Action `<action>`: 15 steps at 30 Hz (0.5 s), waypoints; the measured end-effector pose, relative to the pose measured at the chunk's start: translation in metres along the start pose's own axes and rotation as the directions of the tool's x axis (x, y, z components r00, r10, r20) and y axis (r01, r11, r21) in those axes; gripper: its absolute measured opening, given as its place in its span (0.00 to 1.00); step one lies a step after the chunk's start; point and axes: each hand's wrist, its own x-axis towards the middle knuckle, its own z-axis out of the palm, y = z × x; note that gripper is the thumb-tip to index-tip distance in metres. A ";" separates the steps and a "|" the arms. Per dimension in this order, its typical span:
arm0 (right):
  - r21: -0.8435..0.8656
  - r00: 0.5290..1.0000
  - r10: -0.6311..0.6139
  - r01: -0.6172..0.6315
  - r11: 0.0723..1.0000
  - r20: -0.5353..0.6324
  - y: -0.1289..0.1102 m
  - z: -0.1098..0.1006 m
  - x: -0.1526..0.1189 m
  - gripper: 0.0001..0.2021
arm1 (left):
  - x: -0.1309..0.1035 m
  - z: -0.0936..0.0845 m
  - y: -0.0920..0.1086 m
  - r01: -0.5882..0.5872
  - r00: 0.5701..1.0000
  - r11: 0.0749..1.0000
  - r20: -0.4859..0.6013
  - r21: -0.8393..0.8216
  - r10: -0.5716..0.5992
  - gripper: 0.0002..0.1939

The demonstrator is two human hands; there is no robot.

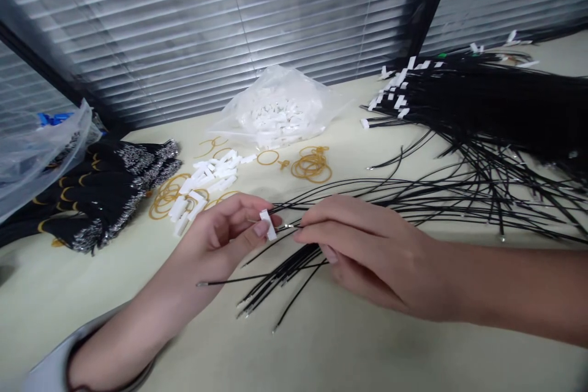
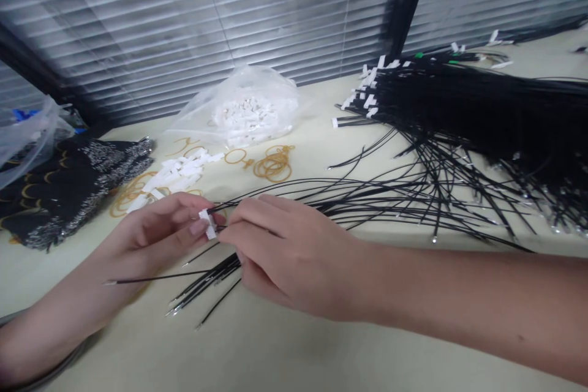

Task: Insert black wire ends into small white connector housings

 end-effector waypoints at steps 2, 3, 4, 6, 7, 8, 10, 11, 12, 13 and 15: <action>-0.062 1.000 0.013 -0.014 0.998 -0.010 0.001 0.003 -0.002 0.14 | -0.001 0.000 0.001 0.018 1.000 0.999 -0.010 -0.043 -0.018 0.08; -0.076 1.000 0.025 -0.025 0.997 -0.009 0.002 0.004 -0.004 0.16 | -0.002 0.000 0.002 0.025 0.999 0.998 -0.020 -0.056 -0.026 0.08; -0.082 0.999 0.033 -0.034 0.996 -0.012 0.002 0.006 -0.005 0.17 | -0.002 0.000 0.003 0.034 0.999 0.997 -0.029 -0.064 -0.036 0.09; -0.084 0.999 0.026 -0.029 0.996 -0.027 0.002 0.008 -0.006 0.17 | -0.004 0.000 0.005 0.053 0.998 0.996 -0.033 -0.075 -0.055 0.09; -0.091 0.999 0.012 -0.016 0.996 -0.040 0.002 0.008 -0.007 0.16 | -0.005 0.000 0.006 0.058 0.998 0.995 -0.028 -0.080 -0.061 0.09; -0.092 0.999 -0.005 0.001 0.996 -0.050 0.002 0.008 -0.006 0.14 | -0.005 0.000 0.006 0.063 0.998 0.995 -0.021 -0.082 -0.065 0.09; -0.078 0.999 -0.008 0.005 0.997 -0.039 0.001 0.007 -0.005 0.09 | -0.006 0.000 0.005 0.064 0.998 0.995 -0.012 -0.073 -0.065 0.08; -0.058 1.000 0.011 -0.013 0.998 -0.027 0.001 0.006 -0.004 0.08 | -0.005 0.000 0.004 0.064 0.998 0.996 -0.012 -0.061 -0.065 0.08; -0.025 0.999 0.032 -0.033 0.999 -0.032 0.000 0.005 -0.002 0.07 | -0.005 0.000 0.003 0.063 0.998 0.997 -0.018 -0.050 -0.064 0.09; 0.017 0.998 0.043 -0.042 0.999 -0.055 0.000 0.003 -0.001 0.07 | -0.005 0.000 0.003 0.061 0.998 0.997 -0.025 -0.042 -0.062 0.09; 0.080 0.991 0.040 -0.030 0.996 -0.128 -0.002 0.000 0.002 0.08 | -0.004 -0.001 0.002 0.045 0.998 0.998 -0.038 -0.041 -0.046 0.09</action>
